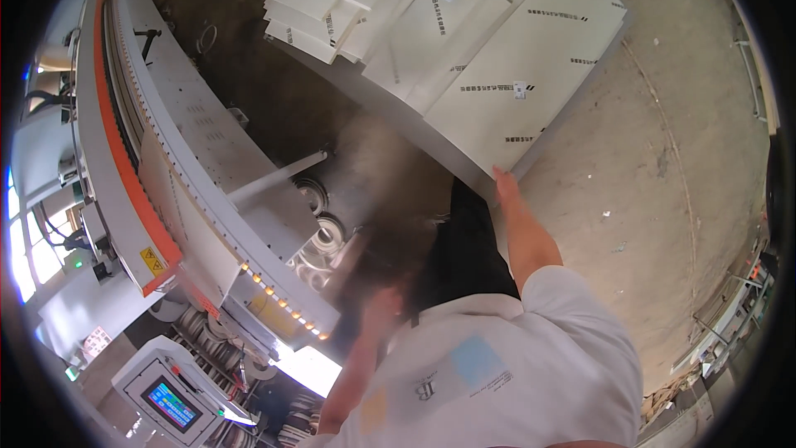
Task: The person picks up boards and narrow strips from a stack, places them onto the intake of a large industrial machine, and pushes them through for processing.
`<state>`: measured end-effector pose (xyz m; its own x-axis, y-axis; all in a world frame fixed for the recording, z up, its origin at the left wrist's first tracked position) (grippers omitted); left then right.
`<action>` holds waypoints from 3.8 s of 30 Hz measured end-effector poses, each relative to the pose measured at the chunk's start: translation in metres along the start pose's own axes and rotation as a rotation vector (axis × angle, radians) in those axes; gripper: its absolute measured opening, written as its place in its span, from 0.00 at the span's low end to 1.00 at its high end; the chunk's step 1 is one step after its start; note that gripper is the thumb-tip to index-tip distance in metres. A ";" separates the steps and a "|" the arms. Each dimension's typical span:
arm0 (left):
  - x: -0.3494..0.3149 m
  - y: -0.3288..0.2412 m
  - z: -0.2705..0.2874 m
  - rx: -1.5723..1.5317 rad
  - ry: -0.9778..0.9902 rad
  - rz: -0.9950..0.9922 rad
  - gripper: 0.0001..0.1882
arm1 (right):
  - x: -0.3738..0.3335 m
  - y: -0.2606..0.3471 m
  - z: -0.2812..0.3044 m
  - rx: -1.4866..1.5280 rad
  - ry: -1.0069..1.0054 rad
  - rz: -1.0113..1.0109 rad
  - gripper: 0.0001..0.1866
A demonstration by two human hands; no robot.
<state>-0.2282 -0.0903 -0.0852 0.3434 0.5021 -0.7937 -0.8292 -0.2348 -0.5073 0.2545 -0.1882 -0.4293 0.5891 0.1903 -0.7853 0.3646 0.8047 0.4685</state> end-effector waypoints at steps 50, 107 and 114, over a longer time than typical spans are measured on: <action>-0.175 0.000 0.162 -0.625 -1.104 0.227 0.17 | -0.216 0.107 0.010 0.675 0.158 -0.381 0.22; -0.444 0.203 -0.215 -0.800 -1.616 0.859 0.41 | -0.714 0.184 -0.365 -0.272 1.513 0.257 0.32; -0.427 0.145 -0.141 -0.502 -1.280 0.813 0.51 | -0.717 0.218 -0.392 -0.301 1.576 0.314 0.47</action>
<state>-0.4327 -0.4563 0.1329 -0.8915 0.3874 -0.2350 -0.2871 -0.8842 -0.3685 -0.3710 0.0709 0.0771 -0.7360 0.5594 -0.3812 0.1229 0.6642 0.7374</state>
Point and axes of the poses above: each hand's wrist, its own x-axis towards the middle knuckle, its own z-axis out of the back of the hand, y = z × x, the point moved 9 cm from there along x, towards the middle knuckle, and after that the axes turned 4 degrees about x, right-handed, at the moved point
